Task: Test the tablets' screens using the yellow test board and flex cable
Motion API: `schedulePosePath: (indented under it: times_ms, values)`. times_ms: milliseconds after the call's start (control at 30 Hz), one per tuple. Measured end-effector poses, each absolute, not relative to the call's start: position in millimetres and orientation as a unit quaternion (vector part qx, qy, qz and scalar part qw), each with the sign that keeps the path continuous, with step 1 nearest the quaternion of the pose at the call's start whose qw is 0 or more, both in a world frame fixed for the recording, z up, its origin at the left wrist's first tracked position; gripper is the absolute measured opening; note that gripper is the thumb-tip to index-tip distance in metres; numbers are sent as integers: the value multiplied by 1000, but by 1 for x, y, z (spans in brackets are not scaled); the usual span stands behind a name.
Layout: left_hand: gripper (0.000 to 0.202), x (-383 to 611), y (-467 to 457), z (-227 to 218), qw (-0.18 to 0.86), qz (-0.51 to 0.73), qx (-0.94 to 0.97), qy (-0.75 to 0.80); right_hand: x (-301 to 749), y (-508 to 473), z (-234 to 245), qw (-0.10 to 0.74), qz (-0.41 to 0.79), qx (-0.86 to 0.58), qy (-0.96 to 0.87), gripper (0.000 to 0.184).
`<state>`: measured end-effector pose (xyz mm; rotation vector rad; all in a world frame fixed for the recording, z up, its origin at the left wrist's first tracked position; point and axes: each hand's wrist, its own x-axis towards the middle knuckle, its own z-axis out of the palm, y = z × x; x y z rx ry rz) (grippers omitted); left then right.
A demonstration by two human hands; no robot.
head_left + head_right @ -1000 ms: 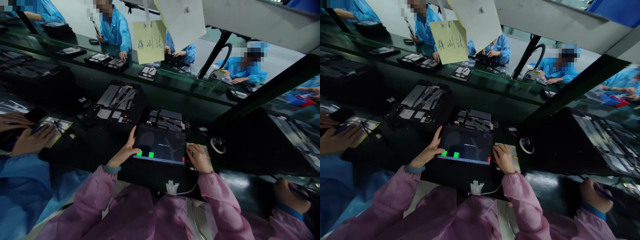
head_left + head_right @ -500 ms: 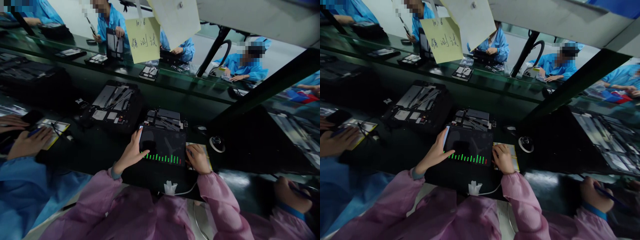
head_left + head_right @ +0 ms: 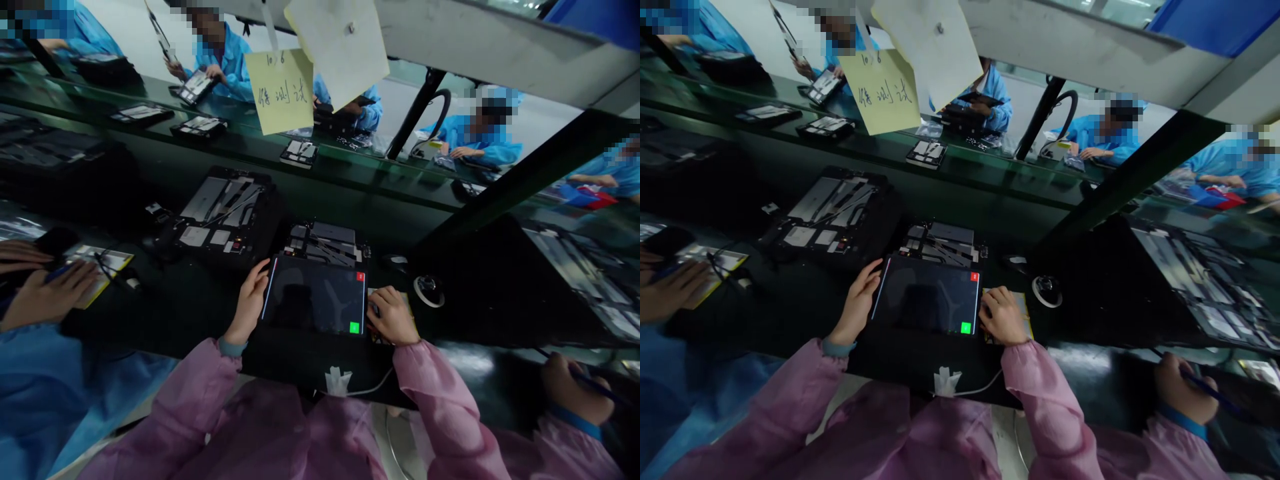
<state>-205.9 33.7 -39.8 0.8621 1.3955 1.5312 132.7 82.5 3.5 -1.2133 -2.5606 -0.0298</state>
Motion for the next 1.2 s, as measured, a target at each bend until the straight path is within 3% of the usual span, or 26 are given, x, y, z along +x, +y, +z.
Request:
schedulePosePath:
  times_ms: [233, 400, 500, 667, 767, 933, 1100, 1200]
  values:
    - [42, -203, 32, -36, 420, 623, 327, 574, 158, 82, 22, 154, -142, -565, -798, 23]
    - [63, -198, 33, -31, 427, 603, 363, 567, 73, 83, 61, 229, 37, -445, -865, 24]
    - [59, -197, 32, -25, 442, 617, 348, 550, -5, 98, 71, 193, 95, -387, -897, 25]
    - [47, -199, 26, -18, 461, 637, 317, 529, -92, 126, 62, 85, 80, -452, -884, 25]
    - [44, -200, 26, -22, 456, 642, 310, 533, -108, 129, 56, 68, 67, -458, -884, 16]
    - [46, -199, 29, -33, 442, 647, 302, 543, -91, 110, 53, 118, 16, -405, -907, 17]
    - [52, -198, 29, -30, 489, 636, 255, 540, -15, 60, 61, 120, 86, -365, -919, 15]
    - [49, -198, 27, -25, 479, 631, 264, 551, 40, 19, 68, 172, 137, -408, -886, 16]
